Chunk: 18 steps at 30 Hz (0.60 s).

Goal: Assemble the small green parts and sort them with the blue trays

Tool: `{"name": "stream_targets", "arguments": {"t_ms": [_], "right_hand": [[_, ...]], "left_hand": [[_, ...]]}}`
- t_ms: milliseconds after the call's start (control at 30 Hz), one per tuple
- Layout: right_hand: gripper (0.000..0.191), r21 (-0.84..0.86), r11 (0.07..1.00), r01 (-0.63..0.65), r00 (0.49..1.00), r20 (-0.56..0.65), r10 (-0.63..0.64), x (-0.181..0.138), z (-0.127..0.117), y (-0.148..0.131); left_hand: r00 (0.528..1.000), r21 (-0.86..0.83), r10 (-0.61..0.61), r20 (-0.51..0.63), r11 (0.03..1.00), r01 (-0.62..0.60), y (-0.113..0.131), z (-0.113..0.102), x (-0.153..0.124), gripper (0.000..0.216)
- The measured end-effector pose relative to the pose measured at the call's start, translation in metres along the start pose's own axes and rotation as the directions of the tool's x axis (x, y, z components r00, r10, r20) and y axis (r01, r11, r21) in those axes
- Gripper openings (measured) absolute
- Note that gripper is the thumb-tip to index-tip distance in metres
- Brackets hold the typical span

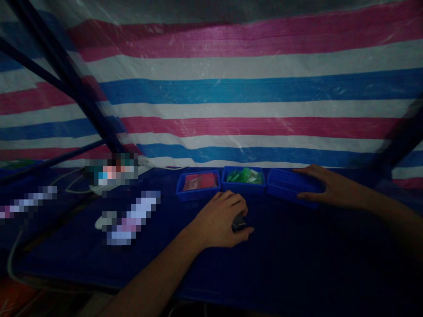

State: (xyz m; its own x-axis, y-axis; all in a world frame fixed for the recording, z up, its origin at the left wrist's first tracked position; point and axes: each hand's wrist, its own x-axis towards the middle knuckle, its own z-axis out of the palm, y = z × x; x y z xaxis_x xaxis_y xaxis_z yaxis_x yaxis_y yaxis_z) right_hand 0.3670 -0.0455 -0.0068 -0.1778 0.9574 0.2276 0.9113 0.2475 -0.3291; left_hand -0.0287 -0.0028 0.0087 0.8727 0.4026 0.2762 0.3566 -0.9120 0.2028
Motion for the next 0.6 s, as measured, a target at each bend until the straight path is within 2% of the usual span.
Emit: {"name": "stream_targets", "arguments": {"t_ms": [200, 267, 367, 467, 600], "right_hand": [[0.077, -0.008, 0.999, 0.041, 0.998, -0.049, -0.042, 0.002, 0.003, -0.004], [0.073, -0.01, 0.999, 0.045, 0.996, -0.081, -0.045, 0.002, 0.003, -0.006], [0.065, -0.021, 0.999, 0.047, 0.99, -0.135, -0.05, 0.003, 0.004, -0.011], [0.06, -0.026, 0.998, 0.06, 0.981, -0.184, -0.063, 0.004, 0.004, -0.018], [0.052, -0.005, 0.997, 0.071, 0.97, -0.234, -0.07, 0.006, 0.007, -0.028]], "left_hand": [[0.999, -0.103, 0.016, -0.044, 0.994, -0.02, -0.005, -0.006, -0.002, 0.039], [0.993, -0.174, 0.039, -0.114, 0.983, -0.059, -0.007, -0.007, 0.0, 0.035], [0.956, -0.224, 0.022, -0.293, 0.97, -0.091, -0.012, -0.008, 0.006, 0.027], [0.914, -0.104, 0.0, -0.405, 0.994, -0.046, -0.017, -0.005, 0.015, 0.022], [0.939, 0.102, -0.018, -0.342, 0.993, 0.057, -0.026, 0.001, 0.024, 0.033]]}}
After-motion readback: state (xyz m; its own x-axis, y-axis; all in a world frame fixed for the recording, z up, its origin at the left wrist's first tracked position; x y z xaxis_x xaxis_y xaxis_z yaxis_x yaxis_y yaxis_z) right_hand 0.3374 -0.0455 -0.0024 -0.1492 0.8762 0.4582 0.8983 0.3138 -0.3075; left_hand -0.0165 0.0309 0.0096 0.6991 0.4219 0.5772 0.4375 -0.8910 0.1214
